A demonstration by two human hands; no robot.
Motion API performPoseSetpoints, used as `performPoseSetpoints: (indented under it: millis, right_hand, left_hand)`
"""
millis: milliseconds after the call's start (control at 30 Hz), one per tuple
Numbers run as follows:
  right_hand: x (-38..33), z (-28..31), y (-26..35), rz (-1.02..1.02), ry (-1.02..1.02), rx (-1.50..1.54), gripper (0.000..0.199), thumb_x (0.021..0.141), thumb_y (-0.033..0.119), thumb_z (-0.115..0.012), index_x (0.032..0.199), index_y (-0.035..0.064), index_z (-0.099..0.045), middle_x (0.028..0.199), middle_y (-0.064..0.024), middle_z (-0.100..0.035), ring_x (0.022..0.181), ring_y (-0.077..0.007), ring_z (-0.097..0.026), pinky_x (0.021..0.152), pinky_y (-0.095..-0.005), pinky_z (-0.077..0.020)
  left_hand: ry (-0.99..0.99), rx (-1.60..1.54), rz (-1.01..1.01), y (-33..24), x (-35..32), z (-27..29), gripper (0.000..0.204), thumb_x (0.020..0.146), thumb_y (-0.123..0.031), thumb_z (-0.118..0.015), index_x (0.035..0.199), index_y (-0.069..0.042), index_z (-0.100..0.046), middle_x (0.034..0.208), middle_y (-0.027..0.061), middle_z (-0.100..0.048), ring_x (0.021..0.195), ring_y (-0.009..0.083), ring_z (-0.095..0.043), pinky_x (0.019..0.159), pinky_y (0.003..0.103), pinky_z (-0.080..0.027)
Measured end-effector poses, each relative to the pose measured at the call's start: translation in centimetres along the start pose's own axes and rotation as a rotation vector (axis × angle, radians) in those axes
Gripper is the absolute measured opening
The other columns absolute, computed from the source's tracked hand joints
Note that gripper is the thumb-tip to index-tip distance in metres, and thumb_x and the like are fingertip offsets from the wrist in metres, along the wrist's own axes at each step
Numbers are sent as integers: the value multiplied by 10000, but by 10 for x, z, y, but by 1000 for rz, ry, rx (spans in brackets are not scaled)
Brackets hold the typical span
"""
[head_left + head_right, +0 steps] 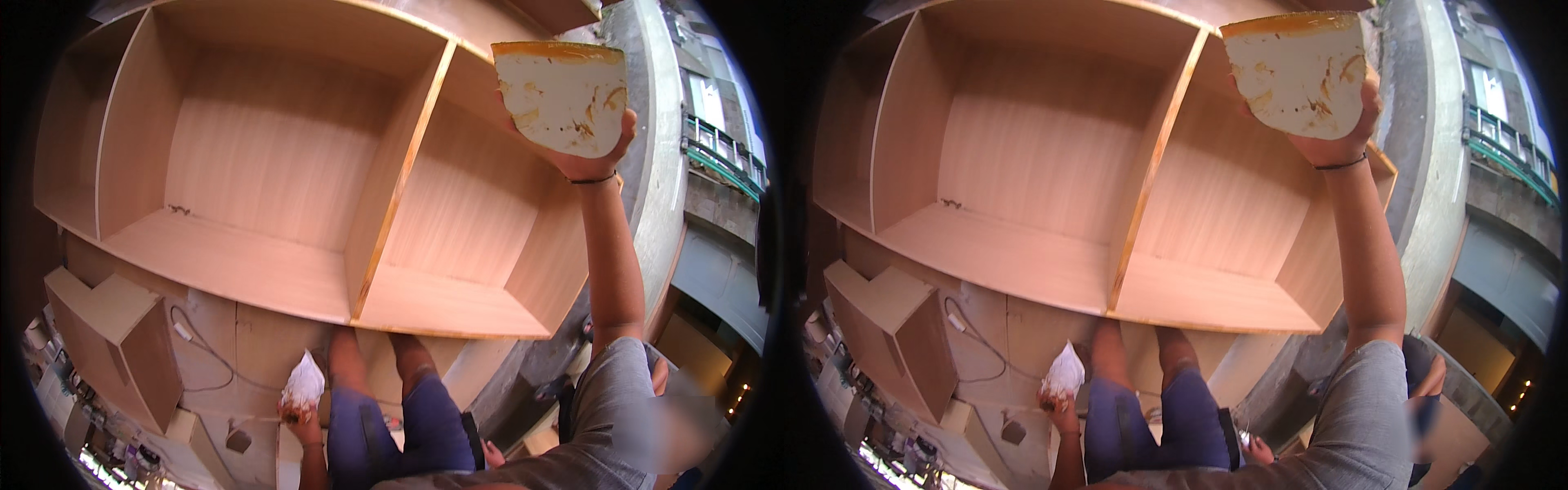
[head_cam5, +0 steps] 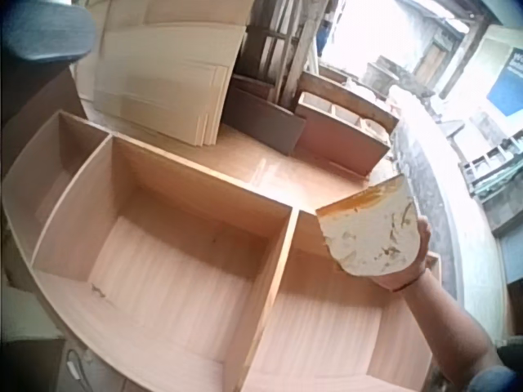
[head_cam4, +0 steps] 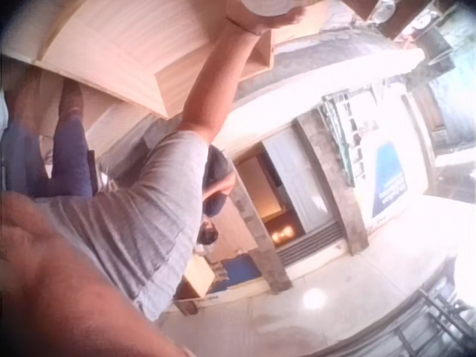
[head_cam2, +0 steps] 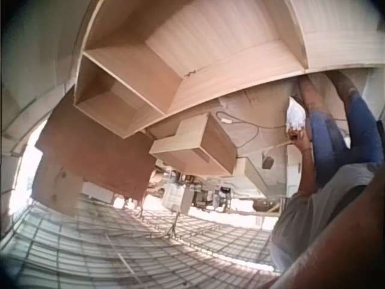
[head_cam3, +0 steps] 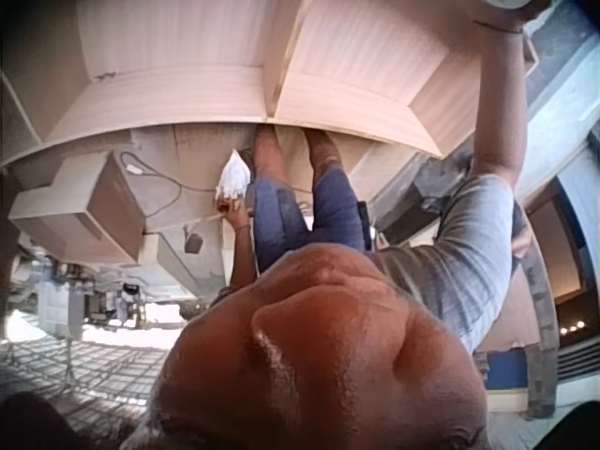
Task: The person applies adhesive to the edges of a wooden cabinet shelf using a spreader.
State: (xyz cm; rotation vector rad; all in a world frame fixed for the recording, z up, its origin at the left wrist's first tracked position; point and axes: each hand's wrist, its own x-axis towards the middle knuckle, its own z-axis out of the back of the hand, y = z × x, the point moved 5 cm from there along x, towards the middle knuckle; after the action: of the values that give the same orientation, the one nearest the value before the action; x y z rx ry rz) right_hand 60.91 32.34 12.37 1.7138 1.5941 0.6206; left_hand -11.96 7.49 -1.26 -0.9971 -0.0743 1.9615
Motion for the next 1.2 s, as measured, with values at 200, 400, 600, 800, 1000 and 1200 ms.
performPoseSetpoints:
  millis: [200, 400, 600, 800, 1000, 1200]
  right_hand:
    - [-73, -44, -51, -78, -37, 328, 1192, 629, 769, -717, 1580, 201, -276, 1621, -228, -194, 1418, -626, -165, 1033, -753, -353]
    - [-168, -91, -114, -13, -183, 569, 1289, 522, 709, -847, 1568, 197, -294, 1620, -242, -169, 1400, -643, -173, 1023, -783, -338]
    - [-240, -125, -164, 88, -266, 771, 1429, 486, 698, -888, 1586, 122, -179, 1613, -276, -147, 1409, -643, -145, 1057, -794, -272]
    - [-275, -176, -222, 181, -282, 820, 1341, 573, 641, -882, 1581, 105, -179, 1603, -256, -209, 1410, -615, -214, 1082, -757, -295]
    - [-313, -174, -280, 338, -479, 737, 1182, 666, 535, -864, 1564, 86, -240, 1578, -213, -311, 1428, -511, -303, 1104, -665, -367]
    - [-346, -194, -376, 39, -971, -112, 1103, 665, 458, -895, 1550, 103, -340, 1559, -177, -340, 1434, -344, -363, 1110, -444, -394]
  left_hand:
    - [-15, 59, -114, -11, 9, 19, 895, 790, -236, -844, 1460, 0, -300, 1420, 177, -413, 1338, 321, -423, 1143, 421, -348]
    - [120, 88, -213, -41, 26, 44, 903, 772, -207, -862, 1450, -3, -301, 1382, 170, -441, 1295, 300, -467, 1111, 408, -388]
    - [194, 48, -356, -46, 49, 53, 938, 766, -208, -878, 1458, 18, -287, 1401, 178, -446, 1313, 283, -460, 1117, 394, -380]
    - [191, 105, -440, -59, 84, 95, 915, 755, -218, -886, 1439, 14, -324, 1364, 169, -482, 1281, 272, -489, 1111, 385, -383]
    - [202, 213, -570, -73, 100, 117, 893, 751, -244, -890, 1419, 10, -353, 1347, 162, -492, 1264, 267, -496, 1106, 386, -385]
    - [207, 257, -470, -56, 106, 199, 918, 752, -144, -878, 1446, 12, -298, 1377, 182, -439, 1294, 287, -461, 1126, 409, -369]
